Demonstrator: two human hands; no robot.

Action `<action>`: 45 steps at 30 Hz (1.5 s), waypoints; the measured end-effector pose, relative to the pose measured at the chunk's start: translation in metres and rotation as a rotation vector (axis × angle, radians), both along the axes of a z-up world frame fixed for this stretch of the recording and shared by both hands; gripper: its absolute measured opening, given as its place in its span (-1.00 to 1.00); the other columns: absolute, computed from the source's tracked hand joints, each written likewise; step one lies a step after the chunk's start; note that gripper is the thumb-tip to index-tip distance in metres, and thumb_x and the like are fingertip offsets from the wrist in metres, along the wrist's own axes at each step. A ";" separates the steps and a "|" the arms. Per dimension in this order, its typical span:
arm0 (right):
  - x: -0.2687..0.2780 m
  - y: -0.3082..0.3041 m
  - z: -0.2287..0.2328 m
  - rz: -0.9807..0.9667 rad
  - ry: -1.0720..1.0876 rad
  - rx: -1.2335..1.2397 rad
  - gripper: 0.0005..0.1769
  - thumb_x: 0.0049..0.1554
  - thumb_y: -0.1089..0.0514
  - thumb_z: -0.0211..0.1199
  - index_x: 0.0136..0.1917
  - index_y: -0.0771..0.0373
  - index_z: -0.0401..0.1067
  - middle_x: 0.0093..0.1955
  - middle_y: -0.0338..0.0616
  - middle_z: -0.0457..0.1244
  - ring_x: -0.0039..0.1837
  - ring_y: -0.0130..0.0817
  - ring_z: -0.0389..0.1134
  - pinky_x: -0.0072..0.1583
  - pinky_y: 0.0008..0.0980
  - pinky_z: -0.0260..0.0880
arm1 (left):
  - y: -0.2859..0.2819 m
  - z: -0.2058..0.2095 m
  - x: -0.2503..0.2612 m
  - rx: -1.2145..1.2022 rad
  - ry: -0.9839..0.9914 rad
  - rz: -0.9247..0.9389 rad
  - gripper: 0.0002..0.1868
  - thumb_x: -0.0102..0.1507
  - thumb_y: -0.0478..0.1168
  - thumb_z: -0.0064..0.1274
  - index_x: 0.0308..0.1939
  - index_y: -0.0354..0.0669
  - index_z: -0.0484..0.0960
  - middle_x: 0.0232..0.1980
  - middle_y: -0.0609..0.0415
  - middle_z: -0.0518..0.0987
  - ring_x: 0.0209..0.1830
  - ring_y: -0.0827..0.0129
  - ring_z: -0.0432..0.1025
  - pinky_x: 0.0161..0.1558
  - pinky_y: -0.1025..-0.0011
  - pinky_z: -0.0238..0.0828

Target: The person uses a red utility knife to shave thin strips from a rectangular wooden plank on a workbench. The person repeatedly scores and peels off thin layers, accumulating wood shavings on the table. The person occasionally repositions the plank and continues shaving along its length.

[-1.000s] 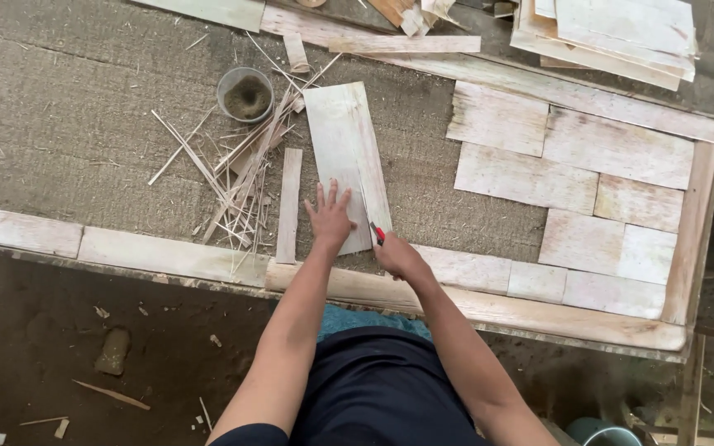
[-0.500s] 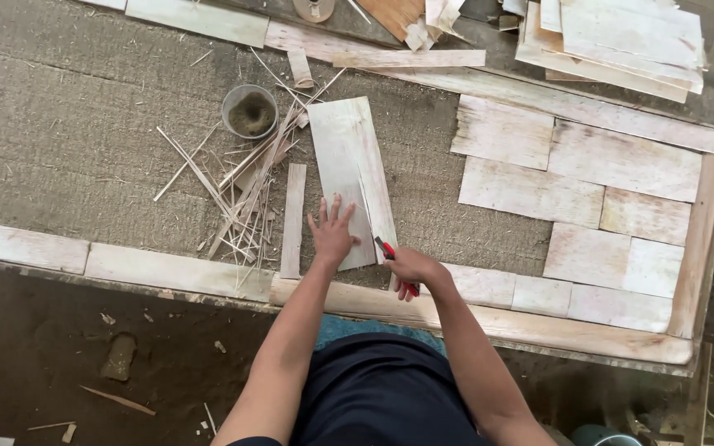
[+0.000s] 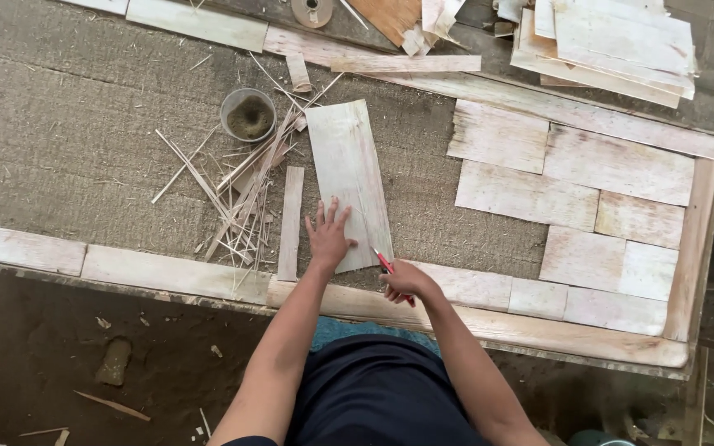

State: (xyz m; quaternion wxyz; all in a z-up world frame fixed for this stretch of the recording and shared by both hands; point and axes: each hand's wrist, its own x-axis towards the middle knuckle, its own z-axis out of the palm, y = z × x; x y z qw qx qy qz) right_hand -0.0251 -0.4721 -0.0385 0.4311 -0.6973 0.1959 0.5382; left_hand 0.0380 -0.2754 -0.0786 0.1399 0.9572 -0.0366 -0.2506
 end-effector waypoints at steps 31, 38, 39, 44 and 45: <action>0.028 0.005 -0.039 -0.163 -0.522 -0.381 -0.50 -0.02 -0.01 0.54 0.07 0.25 0.45 -0.03 -0.14 0.43 0.24 -0.06 0.43 0.23 -0.03 0.47 | 0.078 -0.021 -0.003 -0.632 -0.101 0.741 -0.51 0.23 -0.08 0.05 0.24 -0.07 0.53 0.05 0.02 0.52 0.04 0.17 0.55 0.03 0.22 0.51; 0.025 -0.001 -0.045 -0.149 -0.479 -0.323 -0.50 0.09 -0.04 0.45 0.21 0.19 0.44 0.11 -0.07 0.43 0.29 -0.03 0.41 0.29 -0.04 0.43 | 0.049 0.025 0.061 -0.849 0.092 0.889 -0.53 0.34 -0.24 0.06 0.34 -0.05 0.43 0.23 -0.06 0.59 0.27 0.07 0.48 0.19 0.06 0.49; 0.025 -0.001 -0.044 -0.135 -0.456 -0.324 -0.52 0.08 -0.05 0.45 0.17 0.19 0.45 0.10 -0.07 0.42 0.29 -0.03 0.41 0.30 -0.07 0.42 | 0.041 0.036 0.071 -0.873 0.150 0.921 -0.57 0.34 -0.31 0.05 0.31 -0.12 0.46 0.25 -0.12 0.58 0.31 0.01 0.45 0.23 0.01 0.47; 0.025 -0.002 -0.041 -0.153 -0.429 -0.326 -0.61 0.09 -0.06 0.44 0.09 0.15 0.46 0.05 -0.13 0.40 0.24 -0.12 0.42 0.26 -0.14 0.42 | 0.010 -0.079 0.136 -0.869 0.114 0.820 -0.59 0.26 -0.33 0.19 0.19 -0.18 0.52 0.05 -0.13 0.63 0.10 0.07 0.53 0.05 0.12 0.54; 0.024 -0.002 -0.039 -0.158 -0.423 -0.318 -0.63 0.10 -0.06 0.43 0.08 0.14 0.46 0.04 -0.14 0.39 0.22 -0.15 0.43 0.26 -0.15 0.41 | 0.005 -0.091 0.146 -0.785 0.094 0.784 -0.63 0.21 -0.32 0.26 0.09 -0.13 0.58 -0.05 -0.05 0.65 -0.01 0.13 0.58 -0.05 0.18 0.59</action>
